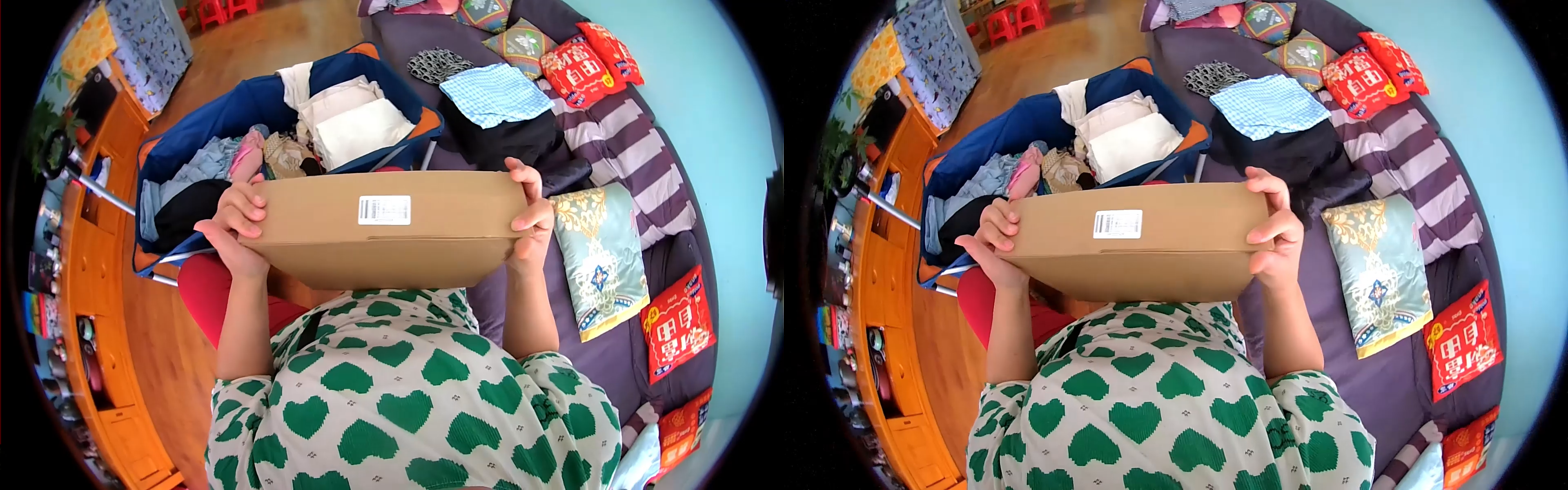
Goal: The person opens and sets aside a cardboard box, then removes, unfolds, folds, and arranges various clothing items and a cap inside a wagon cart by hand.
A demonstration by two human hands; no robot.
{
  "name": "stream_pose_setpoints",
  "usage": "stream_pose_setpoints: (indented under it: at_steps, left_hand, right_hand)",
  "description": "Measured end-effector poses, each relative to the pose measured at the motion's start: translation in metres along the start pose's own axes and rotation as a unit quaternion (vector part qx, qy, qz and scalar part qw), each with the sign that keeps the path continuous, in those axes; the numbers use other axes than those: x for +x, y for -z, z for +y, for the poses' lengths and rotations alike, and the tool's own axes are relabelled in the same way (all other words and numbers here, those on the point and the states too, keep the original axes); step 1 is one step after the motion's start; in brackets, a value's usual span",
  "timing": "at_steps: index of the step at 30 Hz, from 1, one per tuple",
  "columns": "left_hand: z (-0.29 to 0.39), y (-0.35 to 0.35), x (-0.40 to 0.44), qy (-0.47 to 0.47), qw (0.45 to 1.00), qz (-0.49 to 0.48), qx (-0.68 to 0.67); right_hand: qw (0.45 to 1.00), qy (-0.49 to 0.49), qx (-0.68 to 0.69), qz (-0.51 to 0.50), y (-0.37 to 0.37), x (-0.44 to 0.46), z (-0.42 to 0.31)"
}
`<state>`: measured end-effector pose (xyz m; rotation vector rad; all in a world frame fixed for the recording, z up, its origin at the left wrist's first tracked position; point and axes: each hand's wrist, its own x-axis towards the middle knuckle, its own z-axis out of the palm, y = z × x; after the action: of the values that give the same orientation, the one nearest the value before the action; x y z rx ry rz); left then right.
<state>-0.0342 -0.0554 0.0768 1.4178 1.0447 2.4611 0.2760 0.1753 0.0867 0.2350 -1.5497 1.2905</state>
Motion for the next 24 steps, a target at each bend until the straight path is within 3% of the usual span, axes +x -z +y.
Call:
stream_pose_setpoints:
  at_steps: [1, 4, 5, 7, 8, 9, 12, 14, 16, 18, 21, 22, 24]
  left_hand:
    - [-0.004, 0.0, -0.002, 0.009, 0.999, 0.049, -0.01]
    - [-0.004, 0.001, 0.0, 0.006, 0.998, 0.042, -0.045]
    - [-0.002, -0.003, 0.003, -0.005, 0.995, 0.033, -0.095]
    - [0.004, -0.005, 0.011, -0.018, 0.998, -0.002, -0.062]
    - [0.003, -0.008, 0.015, -0.018, 0.998, -0.01, -0.053]
    - [0.001, -0.008, 0.027, -0.052, 0.995, -0.074, -0.032]
    - [-0.015, -0.044, 0.046, -0.153, 0.98, 0.008, 0.127]
    - [-0.03, -0.073, 0.056, -0.142, 0.955, 0.085, 0.247]
    - [-0.038, -0.085, 0.061, -0.014, 0.994, 0.095, 0.058]
    - [-0.054, -0.086, 0.063, 0.002, 0.993, 0.064, 0.094]
    - [-0.067, -0.083, 0.057, -0.022, 0.975, -0.009, 0.222]
    - [-0.069, -0.074, 0.056, -0.037, 0.964, -0.043, 0.261]
    - [-0.072, -0.052, 0.059, -0.04, 0.948, -0.084, 0.305]
  right_hand:
    - [1.0, 0.001, 0.001, 0.01, -0.004, 0.001, -0.001]
    - [0.998, -0.03, 0.023, -0.056, -0.004, 0.014, -0.015]
    - [0.993, -0.064, -0.008, -0.099, -0.001, 0.019, -0.033]
    - [0.968, -0.153, -0.091, -0.175, 0.012, 0.022, -0.068]
    - [0.952, -0.151, -0.161, -0.211, 0.016, 0.026, -0.084]
    - [0.954, -0.144, -0.182, -0.189, 0.016, 0.02, -0.094]
    - [0.95, -0.072, -0.28, -0.116, 0.011, 0.001, -0.128]
    - [0.919, -0.019, -0.389, -0.066, 0.007, -0.012, -0.15]
    - [0.824, 0.066, -0.563, -0.017, 0.004, -0.019, -0.16]
    - [0.694, 0.106, -0.712, -0.034, 0.017, -0.026, -0.162]
    - [0.524, 0.044, -0.849, 0.048, 0.045, -0.036, -0.11]
    - [0.505, -0.039, -0.86, 0.058, 0.057, -0.033, -0.089]
    - [0.544, -0.158, -0.821, 0.076, 0.071, -0.032, -0.054]
